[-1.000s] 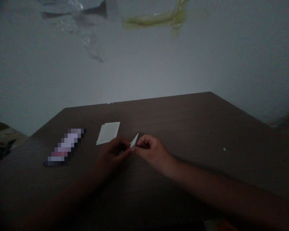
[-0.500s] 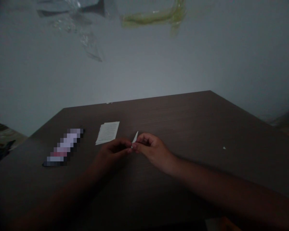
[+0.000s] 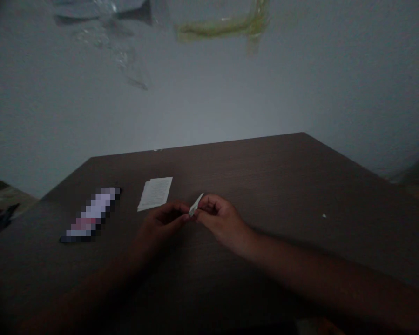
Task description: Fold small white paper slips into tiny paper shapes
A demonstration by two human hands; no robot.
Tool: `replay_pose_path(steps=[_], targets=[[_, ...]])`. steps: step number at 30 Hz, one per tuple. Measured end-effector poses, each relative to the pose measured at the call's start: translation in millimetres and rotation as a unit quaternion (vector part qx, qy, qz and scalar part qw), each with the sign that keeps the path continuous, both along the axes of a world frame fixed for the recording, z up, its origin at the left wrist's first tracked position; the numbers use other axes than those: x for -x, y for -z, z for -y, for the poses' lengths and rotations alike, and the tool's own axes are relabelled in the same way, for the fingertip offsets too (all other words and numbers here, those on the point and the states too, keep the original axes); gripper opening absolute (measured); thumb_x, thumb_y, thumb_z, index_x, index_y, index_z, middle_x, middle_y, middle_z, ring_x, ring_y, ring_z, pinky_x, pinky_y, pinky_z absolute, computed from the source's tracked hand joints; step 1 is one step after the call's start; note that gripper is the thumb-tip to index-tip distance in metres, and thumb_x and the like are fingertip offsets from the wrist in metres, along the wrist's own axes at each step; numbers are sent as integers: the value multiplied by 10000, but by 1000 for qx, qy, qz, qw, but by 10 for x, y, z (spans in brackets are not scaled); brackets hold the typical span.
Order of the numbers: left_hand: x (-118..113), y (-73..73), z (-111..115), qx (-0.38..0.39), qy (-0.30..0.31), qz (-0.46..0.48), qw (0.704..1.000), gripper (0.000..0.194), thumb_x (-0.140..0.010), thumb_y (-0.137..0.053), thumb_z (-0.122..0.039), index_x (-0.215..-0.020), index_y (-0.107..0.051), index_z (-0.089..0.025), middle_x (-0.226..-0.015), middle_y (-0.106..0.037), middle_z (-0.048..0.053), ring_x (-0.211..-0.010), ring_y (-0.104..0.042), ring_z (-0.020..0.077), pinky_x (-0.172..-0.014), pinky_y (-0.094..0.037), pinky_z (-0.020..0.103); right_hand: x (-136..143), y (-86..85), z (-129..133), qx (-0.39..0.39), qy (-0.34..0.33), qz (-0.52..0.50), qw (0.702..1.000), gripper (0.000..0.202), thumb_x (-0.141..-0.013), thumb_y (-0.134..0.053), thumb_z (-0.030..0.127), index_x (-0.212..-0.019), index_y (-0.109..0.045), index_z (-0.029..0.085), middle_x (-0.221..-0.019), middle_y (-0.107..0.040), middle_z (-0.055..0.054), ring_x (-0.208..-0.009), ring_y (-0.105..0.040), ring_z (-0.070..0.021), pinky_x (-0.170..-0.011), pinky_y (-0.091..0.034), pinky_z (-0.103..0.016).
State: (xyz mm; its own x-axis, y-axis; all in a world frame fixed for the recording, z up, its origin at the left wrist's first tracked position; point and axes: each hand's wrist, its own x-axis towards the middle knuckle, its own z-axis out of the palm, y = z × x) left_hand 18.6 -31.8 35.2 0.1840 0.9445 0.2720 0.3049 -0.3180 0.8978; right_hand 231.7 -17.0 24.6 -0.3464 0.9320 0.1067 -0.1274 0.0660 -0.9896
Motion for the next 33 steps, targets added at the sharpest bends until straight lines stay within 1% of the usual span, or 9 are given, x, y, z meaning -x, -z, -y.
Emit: replay_pose_path(steps=[3,6,11,17,19,23,26,29,33], targets=[[-17,25,27,-89,7,-34,995,24,-937,-789,-246,-959,-778,-244,-973,-823,44,-889,-794,230,-817,-655,366,39,24,18,1,10,-10,1000,181,-893,-817,387,-860,-699,254,-828,-665,16,-774,-607,-172,-745,-525,-324],[-16,31,60,-178,18,-87,980,105,-967,-769,-180,-1039,-758,-255,-1083,-827,51,-950,-795,233,-856,-669,376,99,41,56,14,16,-42,999,104,-885,-774,339,-885,-705,261,-848,-671,17,-794,-639,-181,-785,-564,-339],[16,56,62,-233,36,-113,965,210,-1010,-763,-130,-1149,-743,-286,-1157,-811,56,-970,-806,239,-852,-699,383,137,65,88,27,24,-57,998,134,-896,-766,382,-936,-709,267,-889,-687,10,-825,-674,-195,-822,-596,-361],[36,21,62,-218,39,-125,967,179,-1016,-762,-147,-1143,-756,-273,-1171,-801,61,-998,-803,245,-881,-701,389,83,89,77,-27,73,29,997,114,-878,-772,334,-928,-693,267,-891,-708,4,-857,-652,-207,-807,-542,-357],[31,3,64,-205,33,-125,970,148,-1017,-770,-171,-1126,-765,-272,-1170,-802,67,-1000,-798,248,-892,-696,392,87,86,83,-25,74,24,997,125,-874,-774,336,-926,-682,270,-891,-706,2,-858,-653,-213,-803,-535,-359],[23,-12,59,-192,50,-124,972,127,-1021,-776,-198,-1123,-778,-274,-1142,-806,70,-989,-791,252,-890,-687,396,123,90,116,0,41,-22,999,150,-928,-747,403,-951,-695,265,-878,-679,5,-821,-634,-204,-780,-529,-355],[20,-2,61,-196,57,-120,972,139,-1014,-770,-186,-1123,-771,-271,-1120,-802,63,-972,-793,246,-855,-680,377,136,108,132,-1,36,-18,999,163,-951,-735,420,-944,-696,262,-871,-673,4,-810,-623,-199,-770,-522,-353],[15,10,74,-200,45,-125,971,150,-999,-772,-177,-1116,-764,-270,-1135,-801,65,-997,-798,257,-870,-684,392,117,120,125,-36,53,22,998,123,-945,-740,384,-935,-700,269,-904,-713,-10,-850,-653,-212,-789,-533,-360],[14,-11,87,-200,24,-135,970,127,-1009,-766,-200,-1117,-770,-268,-1222,-812,78,-1094,-801,273,-980,-685,433,69,116,97,-93,68,64,991,82,-958,-729,344,-923,-693,278,-894,-745,-11,-854,-689,-223,-802,-543,-368]])
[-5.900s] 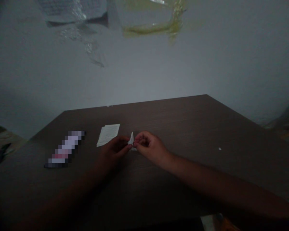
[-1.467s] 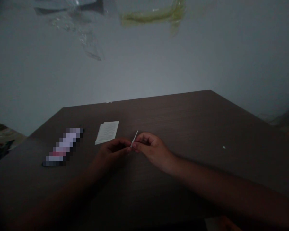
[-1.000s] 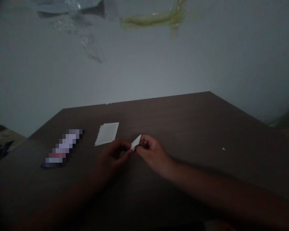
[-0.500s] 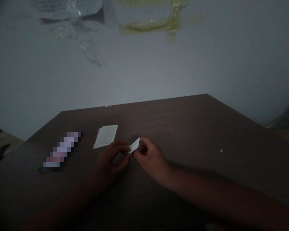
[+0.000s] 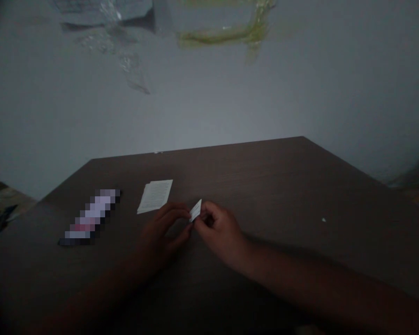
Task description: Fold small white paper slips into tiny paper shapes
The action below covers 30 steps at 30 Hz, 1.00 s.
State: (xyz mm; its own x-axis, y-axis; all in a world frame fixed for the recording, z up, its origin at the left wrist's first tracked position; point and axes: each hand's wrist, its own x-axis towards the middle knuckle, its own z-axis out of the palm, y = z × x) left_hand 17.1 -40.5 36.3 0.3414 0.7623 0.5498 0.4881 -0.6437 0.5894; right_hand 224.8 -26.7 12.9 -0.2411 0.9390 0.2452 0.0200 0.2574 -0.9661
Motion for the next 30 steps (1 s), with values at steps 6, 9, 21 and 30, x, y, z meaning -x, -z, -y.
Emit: replay_pose_path(steps=[6,9,21,30], targets=[[45,-64,-38,37,24,19,999,85,-1025,-755,-214,-1080,-789,-269,-1188,-843,75,-1084,-818,263,-987,-682,424,-58,-89,15,-66,-1,72,995,141,-975,-740,299,-860,-662,274,-819,-711,1,-768,-641,-206,-746,-486,-358],[65,-68,-63,73,37,38,996,26,-1011,-782,-243,-1016,-794,-266,-1179,-852,76,-1068,-822,269,-990,-677,438,-68,-156,41,-94,-8,94,991,150,-980,-724,266,-846,-657,275,-812,-704,1,-753,-627,-204,-738,-475,-357],[54,-22,-62,130,21,41,990,19,-994,-753,-257,-1002,-736,-256,-1228,-874,87,-1114,-825,281,-1030,-652,444,-70,-169,36,-115,-10,114,987,184,-956,-716,235,-805,-619,275,-799,-673,3,-747,-614,-202,-705,-439,-354],[28,-72,-83,131,17,57,990,32,-979,-748,-257,-978,-716,-264,-1130,-867,73,-1036,-798,268,-986,-636,433,-73,-135,3,-110,-9,105,988,171,-973,-715,259,-821,-639,279,-789,-676,7,-745,-613,-203,-715,-453,-355]])
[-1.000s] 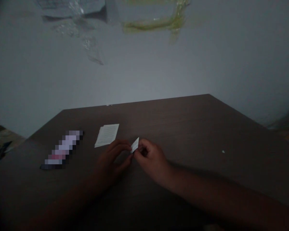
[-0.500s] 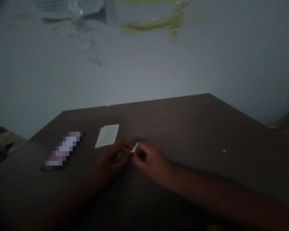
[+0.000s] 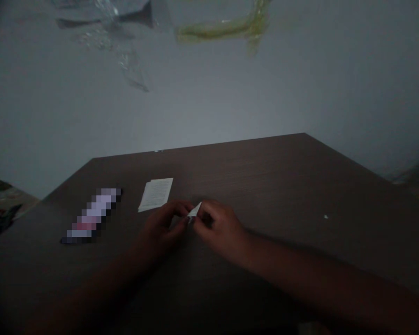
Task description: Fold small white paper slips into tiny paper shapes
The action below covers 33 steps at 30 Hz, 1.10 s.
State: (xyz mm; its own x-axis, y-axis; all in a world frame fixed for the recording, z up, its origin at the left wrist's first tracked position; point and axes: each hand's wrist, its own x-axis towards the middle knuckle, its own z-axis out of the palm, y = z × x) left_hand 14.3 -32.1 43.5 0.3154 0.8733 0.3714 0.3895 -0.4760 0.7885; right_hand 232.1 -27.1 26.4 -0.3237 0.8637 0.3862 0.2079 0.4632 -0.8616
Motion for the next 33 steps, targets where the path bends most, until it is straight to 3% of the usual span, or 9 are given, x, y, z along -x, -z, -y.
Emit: replay_pose_path(steps=[8,10,13,15,20,23,28,33], targets=[[53,-8,-109,53,-51,73,995,138,-919,-825,-372,-895,-735,-270,-1096,-834,62,-1024,-769,271,-962,-628,425,-102,-71,-124,-27,22,23,999,106,-1026,-748,307,-925,-720,288,-895,-741,-25,-829,-665,-237,-810,-526,-396],[84,-9,-166,88,-75,108,987,197,-893,-851,-414,-895,-739,-252,-1078,-825,57,-1017,-769,263,-931,-620,398,-157,-75,-194,-54,42,55,996,63,-976,-814,287,-997,-755,283,-1028,-768,-61,-988,-709,-282,-924,-552,-440],[128,-7,-250,135,-111,143,974,267,-857,-889,-461,-900,-753,-236,-1085,-833,61,-1042,-770,267,-941,-607,389,-223,-29,-295,-65,15,140,988,291,-831,-962,240,-1067,-796,272,-1185,-765,-99,-1197,-703,-354,-1078,-537,-515],[152,9,-297,149,-131,154,968,300,-827,-913,-488,-897,-763,-238,-1066,-834,55,-1031,-766,266,-946,-600,389,-248,21,-344,-50,-15,192,980,287,-806,-975,190,-1024,-807,270,-1145,-757,-90,-1167,-704,-347,-1057,-542,-506],[193,84,-365,159,-152,143,965,329,-837,-916,-523,-912,-764,-240,-1005,-810,37,-968,-761,250,-904,-582,371,-271,101,-412,-41,-55,225,972,180,-900,-842,88,-926,-799,261,-996,-756,-58,-1009,-709,-286,-950,-535,-433],[212,112,-371,132,-128,122,975,280,-872,-880,-476,-923,-746,-236,-1014,-806,35,-960,-763,240,-895,-593,360,-279,91,-428,-48,-79,196,976,176,-923,-808,83,-917,-797,259,-979,-766,-46,-963,-716,-261,-910,-531,-398],[251,116,-331,11,-70,8,997,86,-961,-776,-310,-984,-737,-237,-1154,-817,65,-1048,-758,243,-979,-618,390,-261,54,-390,-46,-145,184,971,140,-978,-772,131,-1032,-824,250,-1035,-814,-49,-969,-752,-238,-930,-558,-380],[267,122,-285,-38,27,-71,996,50,-1009,-737,-255,-1056,-726,-242,-1223,-815,74,-1134,-773,251,-1025,-628,403,-213,117,-352,46,-122,131,983,95,-979,-786,170,-1030,-812,246,-1018,-825,-31,-916,-759,-221,-862,-572,-352]])
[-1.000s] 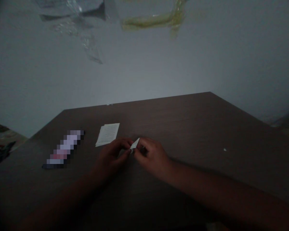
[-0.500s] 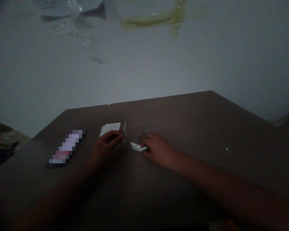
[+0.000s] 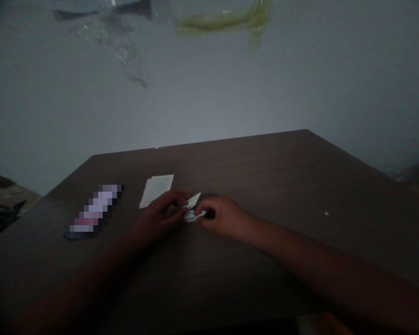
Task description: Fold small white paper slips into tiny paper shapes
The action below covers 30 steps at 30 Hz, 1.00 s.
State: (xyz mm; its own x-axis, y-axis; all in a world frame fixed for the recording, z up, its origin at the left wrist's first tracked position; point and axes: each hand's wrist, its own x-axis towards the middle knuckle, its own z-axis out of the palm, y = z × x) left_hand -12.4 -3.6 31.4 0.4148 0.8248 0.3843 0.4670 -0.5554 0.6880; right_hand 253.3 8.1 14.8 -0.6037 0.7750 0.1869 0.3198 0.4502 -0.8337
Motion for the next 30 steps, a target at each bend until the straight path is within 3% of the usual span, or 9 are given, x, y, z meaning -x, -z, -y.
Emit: replay_pose_path(steps=[4,11,16,23,30], targets=[[-9,13,3,23,18,-33,999,52,-1026,-716,-199,-1066,-728,-230,-1229,-810,72,-1130,-774,247,-1019,-635,403,22,103,-31,88,19,-61,994,112,-953,-787,163,-1021,-787,252,-987,-816,-16,-933,-774,-225,-864,-589,-353],[0,33,-15,1,27,-44,999,92,-1026,-756,-174,-1110,-764,-211,-1230,-813,87,-1105,-780,244,-984,-637,393,34,152,-87,156,18,-120,980,88,-922,-828,236,-982,-767,256,-1021,-849,-27,-1000,-813,-237,-945,-632,-390],[12,18,-15,-7,49,-52,997,97,-1030,-751,-177,-1113,-782,-218,-1216,-824,84,-1129,-795,258,-1022,-654,424,33,161,-106,164,30,-109,980,81,-907,-824,240,-961,-770,263,-1036,-859,-37,-1015,-814,-246,-964,-632,-405],[47,-13,-19,-34,83,-69,994,144,-1063,-695,-133,-1129,-795,-213,-1273,-815,95,-1159,-808,249,-1034,-669,429,26,196,-143,165,70,-91,980,94,-923,-844,268,-928,-750,263,-929,-822,-15,-905,-786,-228,-831,-606,-356],[30,11,-6,-47,81,-90,991,149,-1076,-694,-156,-1169,-787,-226,-1309,-824,94,-1181,-809,248,-1050,-683,427,28,178,-90,92,87,-89,988,118,-909,-828,182,-953,-759,267,-970,-843,-22,-929,-799,-233,-863,-598,-369]])
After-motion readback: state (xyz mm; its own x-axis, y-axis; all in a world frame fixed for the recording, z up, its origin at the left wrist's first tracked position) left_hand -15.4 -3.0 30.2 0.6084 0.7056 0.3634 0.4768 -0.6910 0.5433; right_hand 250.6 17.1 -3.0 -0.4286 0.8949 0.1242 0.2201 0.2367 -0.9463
